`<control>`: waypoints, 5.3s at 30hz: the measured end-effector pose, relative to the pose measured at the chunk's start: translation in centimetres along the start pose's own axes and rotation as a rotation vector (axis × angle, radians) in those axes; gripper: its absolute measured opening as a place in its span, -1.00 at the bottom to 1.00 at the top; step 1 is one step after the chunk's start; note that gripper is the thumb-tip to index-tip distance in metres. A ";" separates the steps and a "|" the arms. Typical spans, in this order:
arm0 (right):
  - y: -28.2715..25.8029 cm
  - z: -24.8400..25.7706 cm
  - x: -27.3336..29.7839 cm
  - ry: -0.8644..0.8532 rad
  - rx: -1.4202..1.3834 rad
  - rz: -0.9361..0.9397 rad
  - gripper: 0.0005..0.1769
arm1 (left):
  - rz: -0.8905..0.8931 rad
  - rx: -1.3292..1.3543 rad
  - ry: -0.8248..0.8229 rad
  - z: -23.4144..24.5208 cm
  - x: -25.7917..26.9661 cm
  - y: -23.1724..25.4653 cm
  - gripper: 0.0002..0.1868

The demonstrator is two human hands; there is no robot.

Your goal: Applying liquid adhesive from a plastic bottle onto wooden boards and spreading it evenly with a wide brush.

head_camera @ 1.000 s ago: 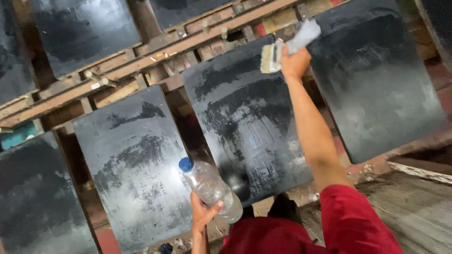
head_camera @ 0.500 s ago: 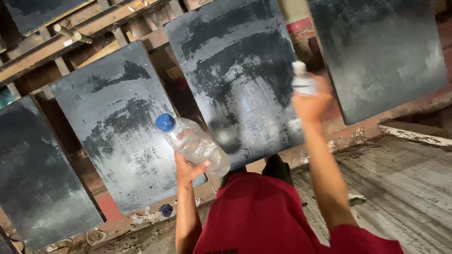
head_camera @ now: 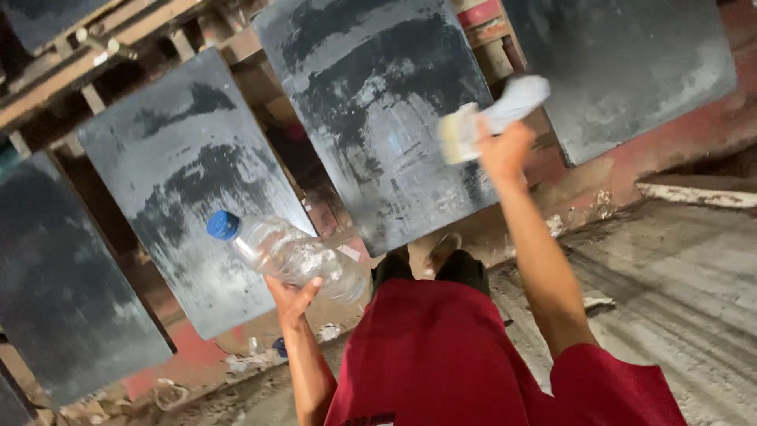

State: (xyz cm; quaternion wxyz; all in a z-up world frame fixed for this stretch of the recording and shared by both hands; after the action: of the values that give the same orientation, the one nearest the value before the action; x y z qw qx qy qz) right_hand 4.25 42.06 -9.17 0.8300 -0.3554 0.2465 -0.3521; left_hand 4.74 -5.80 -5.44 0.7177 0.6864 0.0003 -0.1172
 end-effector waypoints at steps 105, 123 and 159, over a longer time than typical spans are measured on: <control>18.4 18.2 -20.6 -0.343 -0.055 0.433 -0.74 | 0.421 -0.166 -0.014 -61.6 12.2 3.7 0.25; 12.0 9.0 -25.3 -0.297 -0.021 0.511 -0.65 | 0.386 -0.311 0.193 -42.6 14.5 3.8 -0.08; 6.6 -6.3 -42.7 -0.204 0.115 0.711 -0.55 | 0.628 -0.350 0.690 -51.3 8.3 4.6 0.12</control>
State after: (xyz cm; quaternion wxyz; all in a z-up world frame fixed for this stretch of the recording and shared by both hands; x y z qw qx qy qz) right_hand -24.10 75.17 -11.39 0.9394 -0.2336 0.2502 -0.0179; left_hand 21.85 43.49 -5.19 0.7808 0.5215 0.0508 0.3402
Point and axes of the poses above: each hand's wrist, its own x-axis away from the middle knuckle, its own z-axis out of the back of the hand, y = z × x, the point moved 2 cm from there along -x, towards the middle knuckle, and after that the axes turned 6 degrees about -z, right-handed, at the moved point
